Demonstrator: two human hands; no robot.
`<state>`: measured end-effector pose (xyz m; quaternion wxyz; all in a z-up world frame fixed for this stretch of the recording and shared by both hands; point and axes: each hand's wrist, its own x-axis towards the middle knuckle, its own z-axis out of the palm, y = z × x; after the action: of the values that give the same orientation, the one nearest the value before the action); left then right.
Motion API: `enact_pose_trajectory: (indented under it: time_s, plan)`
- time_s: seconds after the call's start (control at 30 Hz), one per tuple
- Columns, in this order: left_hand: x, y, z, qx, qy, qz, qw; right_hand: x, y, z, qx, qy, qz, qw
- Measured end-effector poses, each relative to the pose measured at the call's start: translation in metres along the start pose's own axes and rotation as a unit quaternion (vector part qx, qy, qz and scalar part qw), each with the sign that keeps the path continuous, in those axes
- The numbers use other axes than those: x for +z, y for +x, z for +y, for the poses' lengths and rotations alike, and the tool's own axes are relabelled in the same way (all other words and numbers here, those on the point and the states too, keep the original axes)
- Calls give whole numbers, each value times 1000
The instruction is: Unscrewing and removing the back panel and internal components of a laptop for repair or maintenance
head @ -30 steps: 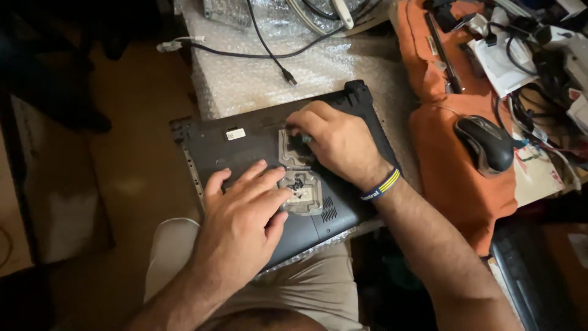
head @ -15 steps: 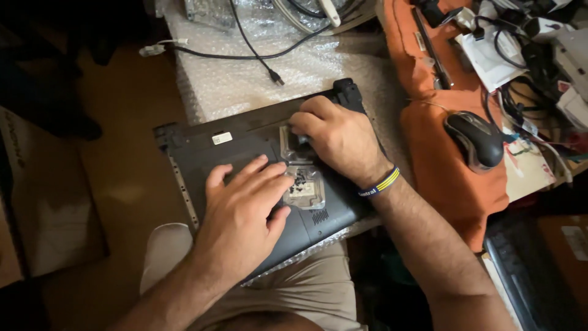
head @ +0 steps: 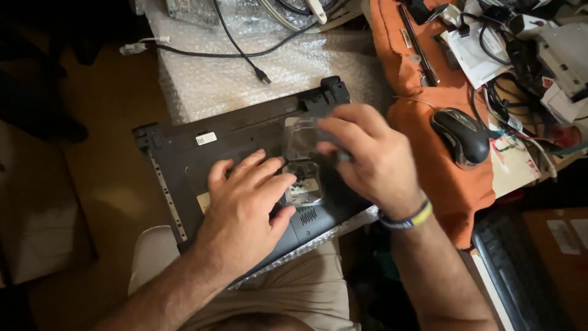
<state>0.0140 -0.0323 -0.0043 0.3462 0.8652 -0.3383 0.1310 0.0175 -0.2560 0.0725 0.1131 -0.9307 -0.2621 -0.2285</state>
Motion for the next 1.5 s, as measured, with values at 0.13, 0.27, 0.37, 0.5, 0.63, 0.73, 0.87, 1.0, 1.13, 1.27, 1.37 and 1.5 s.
enact_pose_trajectory:
  time_s: [0.13,0.27,0.37,0.5,0.63,0.73,0.87,1.0,1.13,1.27,1.37,1.5]
  plan:
    - [-1,-2,-1,-15,-14,-29,999,-30,-30,-12,103,44,80,991]
    - [-5,-6,-1,-10,-29,-17,999,-19,-94,-3,154,-85,197,965]
    - [-11,-10,-2,-2,-53,-14,999,-1,-98,-19,300,309,296,853]
    - [-20,-15,-6,17,-57,13,998,15,-102,-38,339,382,241,825]
    - [-24,-20,-9,14,-65,17,998,26,-105,-43,366,370,202,829]
    - [-28,-22,-10,7,-76,12,997,26,-103,-43,370,331,175,850]
    - [-28,-24,-13,17,-64,32,997,32,-104,-41,360,350,183,846]
    - [-29,-27,-14,10,-66,36,997,35,-103,-41,362,339,170,852]
    - [-29,-30,-16,6,-66,49,997,34,-101,-43,360,349,185,845]
    - [-35,-21,-11,11,-77,51,996,32,-105,-44,364,393,208,818]
    - [-27,-15,-10,22,-99,67,993,31,-106,-44,359,444,232,788]
    - [-15,-5,-8,29,-134,48,989,33,-105,-43,368,501,261,738]
